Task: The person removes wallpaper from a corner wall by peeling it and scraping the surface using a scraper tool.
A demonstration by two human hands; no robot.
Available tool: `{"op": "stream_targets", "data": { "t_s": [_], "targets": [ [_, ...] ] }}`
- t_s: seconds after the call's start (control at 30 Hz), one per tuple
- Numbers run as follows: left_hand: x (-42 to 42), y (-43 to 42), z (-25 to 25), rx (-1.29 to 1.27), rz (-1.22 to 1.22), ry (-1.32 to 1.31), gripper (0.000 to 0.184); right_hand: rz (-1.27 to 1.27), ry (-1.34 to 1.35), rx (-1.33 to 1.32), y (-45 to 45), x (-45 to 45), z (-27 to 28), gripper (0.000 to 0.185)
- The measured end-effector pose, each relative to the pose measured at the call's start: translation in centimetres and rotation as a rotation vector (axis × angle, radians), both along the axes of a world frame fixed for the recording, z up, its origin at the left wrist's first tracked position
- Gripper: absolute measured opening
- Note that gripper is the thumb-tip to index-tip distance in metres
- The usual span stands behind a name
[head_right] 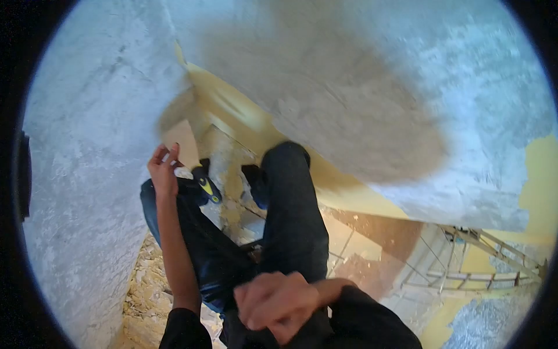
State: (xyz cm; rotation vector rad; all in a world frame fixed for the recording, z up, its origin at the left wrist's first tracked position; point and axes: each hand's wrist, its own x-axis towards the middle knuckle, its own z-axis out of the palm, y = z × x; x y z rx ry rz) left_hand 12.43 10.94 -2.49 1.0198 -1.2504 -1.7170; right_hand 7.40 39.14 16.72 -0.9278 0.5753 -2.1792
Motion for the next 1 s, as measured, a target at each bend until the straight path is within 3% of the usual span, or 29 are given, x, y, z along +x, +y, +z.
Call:
{"op": "stream_targets", "data": {
  "t_s": [0.1, 0.2, 0.27, 0.3, 0.37, 0.5, 0.57, 0.6, 0.67, 0.77, 0.8, 0.83, 0.9, 1.0],
  "targets": [
    [0.3, 0.4, -0.6, -0.025, -0.013, -0.031, 0.023, 0.018, -0.037, 0.029, -1.4, 0.3, 1.5, 0.021],
    [0.3, 0.2, -0.7, -0.023, 0.011, -0.009, 0.024, -0.078, -0.243, 0.115, -2.7, 2.0, 2.9, 0.02],
    [0.3, 0.0, -0.8, -0.027, 0.021, -0.022, 0.025, -0.11, -0.423, -0.009, -4.1, 2.4, 2.8, 0.023],
    [0.2, -0.2, -0.8, -0.012, 0.01, -0.03, 0.025, -0.124, -0.431, 0.004, -4.5, 1.8, 2.3, 0.023],
    [0.4, -0.2, -0.8, -0.026, 0.018, -0.017, 0.026, -0.119, -0.139, -0.093, -4.6, 1.3, 0.7, 0.025],
    [0.4, 0.2, 0.0, -0.023, 0.047, -0.058, 0.026, -0.153, -0.426, -0.168, -5.4, 3.8, 1.8, 0.023],
    [0.4, 0.0, -0.2, -0.026, 0.008, -0.027, 0.029, 0.485, -0.499, -0.502, -5.8, 2.4, 2.0, 0.019],
    [0.4, 0.1, -0.2, -0.051, 0.003, -0.032, 0.03, 0.479, -0.507, -0.498, -5.8, 2.6, 2.1, 0.019],
    [0.9, -0.2, -0.3, -0.042, 0.025, -0.017, 0.03, 0.23, -0.649, -0.421, -6.2, 2.9, 2.2, 0.017],
    [1.3, -0.5, -0.8, -0.024, 0.019, -0.014, 0.03, 0.407, -0.632, -0.479, -6.7, 2.7, 1.4, 0.02],
    [1.6, -0.8, -1.0, -0.036, 0.009, -0.025, 0.032, 0.453, -0.752, -0.427, -5.9, 2.1, 2.1, 0.023],
    [1.6, -0.9, -1.1, -0.039, 0.007, -0.011, 0.032, 0.455, -0.737, -0.427, -6.4, 1.7, 1.5, 0.023],
    [2.1, -0.9, -1.0, -0.039, 0.05, -0.071, 0.03, 0.25, -0.362, -0.549, -7.5, 0.9, -0.1, 0.03],
    [2.2, -0.9, -0.7, -0.039, 0.044, -0.062, 0.03, 0.221, -0.338, -0.478, -6.8, 0.3, 0.5, 0.036]
  ]
}}
